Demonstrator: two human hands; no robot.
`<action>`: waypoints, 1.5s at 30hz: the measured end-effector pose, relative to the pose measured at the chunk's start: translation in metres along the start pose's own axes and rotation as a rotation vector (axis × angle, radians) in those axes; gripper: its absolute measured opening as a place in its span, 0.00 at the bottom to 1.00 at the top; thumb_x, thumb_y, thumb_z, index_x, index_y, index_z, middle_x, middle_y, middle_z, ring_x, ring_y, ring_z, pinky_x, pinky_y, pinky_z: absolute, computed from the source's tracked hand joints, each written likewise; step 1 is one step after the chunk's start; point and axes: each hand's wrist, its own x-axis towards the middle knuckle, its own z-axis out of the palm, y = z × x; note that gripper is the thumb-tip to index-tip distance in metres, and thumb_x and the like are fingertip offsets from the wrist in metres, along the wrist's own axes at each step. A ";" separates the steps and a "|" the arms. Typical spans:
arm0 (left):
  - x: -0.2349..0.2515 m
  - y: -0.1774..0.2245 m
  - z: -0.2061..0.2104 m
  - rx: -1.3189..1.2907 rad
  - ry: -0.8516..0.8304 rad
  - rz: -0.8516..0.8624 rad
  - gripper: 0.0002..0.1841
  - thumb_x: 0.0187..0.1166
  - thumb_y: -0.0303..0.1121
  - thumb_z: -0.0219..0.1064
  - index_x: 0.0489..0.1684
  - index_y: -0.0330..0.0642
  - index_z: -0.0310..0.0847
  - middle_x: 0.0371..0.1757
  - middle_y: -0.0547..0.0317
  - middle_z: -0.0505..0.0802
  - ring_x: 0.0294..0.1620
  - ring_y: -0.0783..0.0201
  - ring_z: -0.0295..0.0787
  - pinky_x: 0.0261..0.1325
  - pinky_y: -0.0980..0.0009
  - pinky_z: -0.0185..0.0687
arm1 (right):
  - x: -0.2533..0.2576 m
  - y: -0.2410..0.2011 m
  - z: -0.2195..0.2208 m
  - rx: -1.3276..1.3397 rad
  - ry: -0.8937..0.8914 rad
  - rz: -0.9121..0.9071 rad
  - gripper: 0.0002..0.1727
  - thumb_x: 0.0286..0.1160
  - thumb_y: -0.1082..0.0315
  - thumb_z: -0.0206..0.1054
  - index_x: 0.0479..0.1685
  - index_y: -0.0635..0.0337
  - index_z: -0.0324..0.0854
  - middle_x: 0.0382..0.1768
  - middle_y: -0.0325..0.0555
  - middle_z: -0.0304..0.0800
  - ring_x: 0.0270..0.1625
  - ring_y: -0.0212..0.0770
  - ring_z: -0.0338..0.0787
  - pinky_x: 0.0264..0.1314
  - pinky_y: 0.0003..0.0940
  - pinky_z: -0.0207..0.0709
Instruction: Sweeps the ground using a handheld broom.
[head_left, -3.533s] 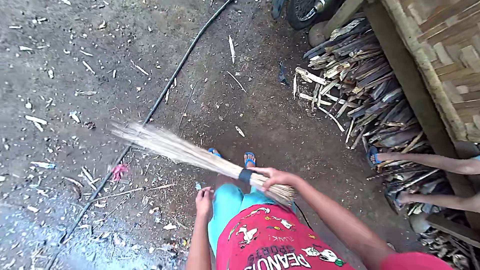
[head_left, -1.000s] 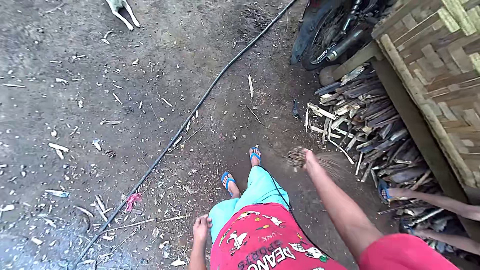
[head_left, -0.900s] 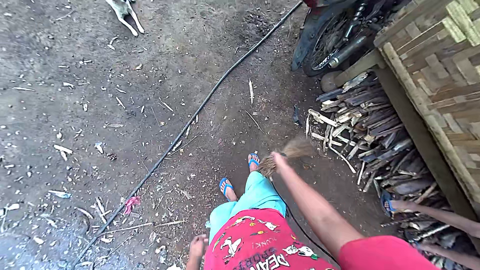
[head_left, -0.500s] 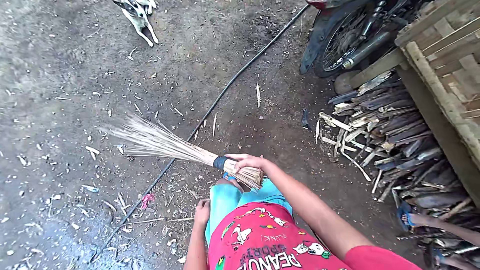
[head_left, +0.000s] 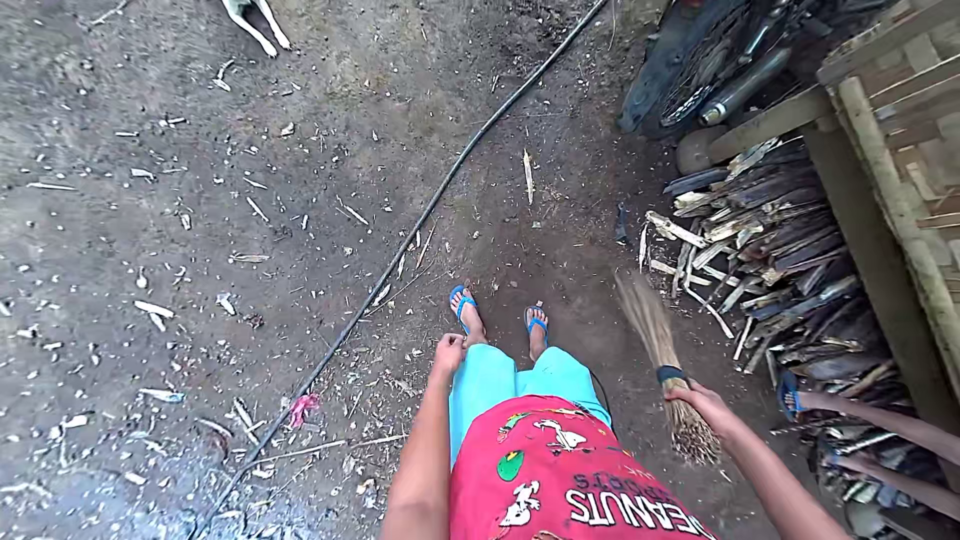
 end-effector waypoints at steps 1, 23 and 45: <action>0.003 0.007 -0.015 -0.023 0.000 0.007 0.19 0.95 0.33 0.47 0.71 0.28 0.73 0.61 0.37 0.87 0.50 0.53 0.88 0.57 0.57 0.83 | 0.006 -0.004 0.002 0.009 0.083 0.057 0.28 0.70 0.65 0.73 0.70 0.65 0.76 0.51 0.59 0.87 0.48 0.49 0.87 0.51 0.51 0.80; -0.015 -0.103 -0.056 -0.172 0.053 -0.261 0.20 0.95 0.36 0.48 0.69 0.28 0.75 0.54 0.40 0.89 0.43 0.56 0.87 0.51 0.58 0.83 | -0.036 -0.158 0.218 0.122 -1.053 -0.132 0.46 0.73 0.63 0.57 0.95 0.52 0.40 0.55 0.55 0.87 0.45 0.44 0.92 0.45 0.42 0.88; 0.015 -0.044 -0.116 -0.217 0.120 -0.087 0.19 0.95 0.34 0.48 0.68 0.28 0.75 0.51 0.43 0.90 0.37 0.62 0.86 0.43 0.64 0.82 | -0.007 -0.218 0.254 -0.117 -0.265 -0.075 0.22 0.72 0.63 0.73 0.61 0.67 0.81 0.52 0.56 0.88 0.52 0.46 0.87 0.58 0.47 0.80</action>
